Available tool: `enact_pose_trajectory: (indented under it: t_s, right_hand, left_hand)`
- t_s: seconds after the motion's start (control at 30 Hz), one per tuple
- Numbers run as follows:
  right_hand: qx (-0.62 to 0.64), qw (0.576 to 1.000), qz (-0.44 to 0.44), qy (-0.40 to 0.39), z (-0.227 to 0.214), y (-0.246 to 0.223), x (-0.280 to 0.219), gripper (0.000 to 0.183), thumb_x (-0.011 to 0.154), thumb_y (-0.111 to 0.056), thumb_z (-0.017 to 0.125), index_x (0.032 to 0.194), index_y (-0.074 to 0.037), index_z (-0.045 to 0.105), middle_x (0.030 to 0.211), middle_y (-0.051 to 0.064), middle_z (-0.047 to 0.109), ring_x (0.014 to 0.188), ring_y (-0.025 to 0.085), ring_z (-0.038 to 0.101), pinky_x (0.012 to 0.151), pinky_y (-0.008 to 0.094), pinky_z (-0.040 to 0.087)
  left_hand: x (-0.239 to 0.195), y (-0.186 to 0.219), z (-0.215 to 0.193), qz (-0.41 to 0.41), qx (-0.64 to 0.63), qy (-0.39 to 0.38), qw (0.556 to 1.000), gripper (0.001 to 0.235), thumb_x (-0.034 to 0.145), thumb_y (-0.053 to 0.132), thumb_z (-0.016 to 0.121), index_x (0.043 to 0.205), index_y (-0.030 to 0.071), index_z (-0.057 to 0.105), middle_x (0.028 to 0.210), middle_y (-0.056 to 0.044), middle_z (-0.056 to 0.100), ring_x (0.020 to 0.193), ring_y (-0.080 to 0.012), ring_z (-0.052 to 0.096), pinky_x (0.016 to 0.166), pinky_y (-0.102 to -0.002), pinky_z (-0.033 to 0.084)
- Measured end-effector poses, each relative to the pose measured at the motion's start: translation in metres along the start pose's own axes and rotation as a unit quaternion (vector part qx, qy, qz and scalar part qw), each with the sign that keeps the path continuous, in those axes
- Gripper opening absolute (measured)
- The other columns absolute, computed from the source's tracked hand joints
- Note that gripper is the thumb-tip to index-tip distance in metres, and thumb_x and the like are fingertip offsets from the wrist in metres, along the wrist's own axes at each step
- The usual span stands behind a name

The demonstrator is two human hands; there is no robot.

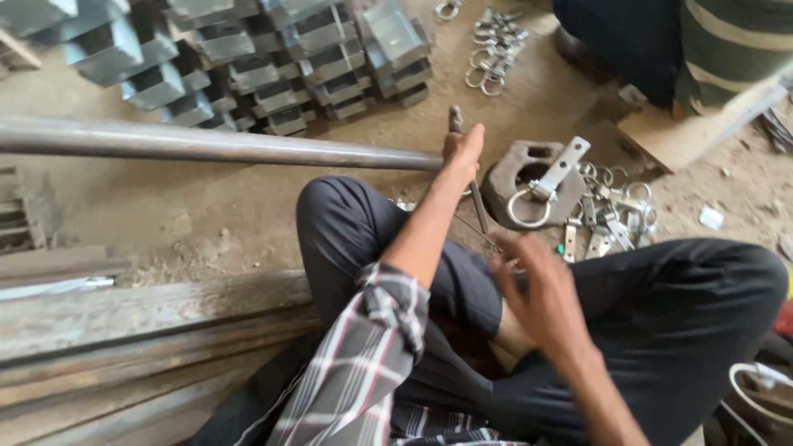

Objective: The person is sitting on the floor and assembling metal spring clips by hammering pins into a heavy metal base plate and using a screwdriver to align components.

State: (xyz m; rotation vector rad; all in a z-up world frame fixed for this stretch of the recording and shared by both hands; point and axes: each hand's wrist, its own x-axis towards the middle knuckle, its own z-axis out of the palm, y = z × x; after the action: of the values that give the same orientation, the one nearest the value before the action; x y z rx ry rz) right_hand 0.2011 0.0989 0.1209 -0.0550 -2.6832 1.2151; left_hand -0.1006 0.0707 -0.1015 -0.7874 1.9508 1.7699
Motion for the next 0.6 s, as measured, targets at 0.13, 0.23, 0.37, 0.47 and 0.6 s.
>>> enact_pose_trajectory:
  t_s: [0.13,0.23,0.37,0.47,0.6]
  right_hand:
    - [0.118,0.983,-0.133,0.048,0.017,-0.033,-0.043,0.041,0.087,-0.022,0.07,0.12,0.0,0.059,0.1,0.015,0.068,0.093,0.03,0.07,0.084,0.038,0.054]
    - [0.102,0.986,-0.093,0.096,0.036,-0.044,-0.061,0.036,0.083,-0.017,0.075,0.111,0.002,0.062,0.087,0.014,0.068,0.075,0.028,0.069,0.07,0.037,0.053]
    - [0.125,0.978,-0.06,0.155,0.028,-0.053,-0.045,0.011,0.089,-0.009,0.074,0.096,-0.002,0.07,0.075,0.011,0.07,0.063,0.024,0.073,0.061,0.033,0.056]
    - [0.139,0.977,-0.108,0.122,0.012,-0.066,-0.029,0.009,0.09,-0.009,0.071,0.096,-0.003,0.069,0.078,0.012,0.071,0.065,0.023,0.073,0.061,0.033,0.056]
    - [0.136,0.98,-0.107,0.096,0.002,-0.065,-0.011,0.015,0.092,-0.011,0.066,0.105,-0.003,0.067,0.085,0.013,0.07,0.071,0.024,0.072,0.066,0.034,0.056]
  left_hand:
    - [0.05,-0.024,0.012,-0.029,-0.034,0.049,0.998,0.056,0.079,0.032,0.071,0.12,-0.006,0.064,0.104,-0.02,0.069,0.085,-0.0281,0.069,0.07,-0.043,0.057]
    - [0.08,-0.046,0.02,-0.026,-0.032,0.045,0.998,0.052,0.081,0.035,0.069,0.116,-0.004,0.063,0.098,-0.017,0.066,0.08,-0.0269,0.065,0.066,-0.042,0.054]
    - [0.103,-0.072,0.014,-0.027,-0.024,0.012,0.999,0.049,0.084,0.039,0.067,0.11,-0.002,0.062,0.089,-0.015,0.062,0.072,-0.0252,0.06,0.06,-0.041,0.05]
    - [0.109,-0.079,-0.009,-0.018,-0.006,-0.014,1.0,0.047,0.087,0.042,0.065,0.106,-0.001,0.061,0.083,-0.013,0.059,0.066,-0.0239,0.056,0.056,-0.041,0.046]
    - [0.108,-0.084,-0.031,-0.008,0.029,-0.053,0.998,0.046,0.09,0.046,0.063,0.101,0.001,0.059,0.074,-0.01,0.055,0.058,-0.0223,0.051,0.05,-0.04,0.042]
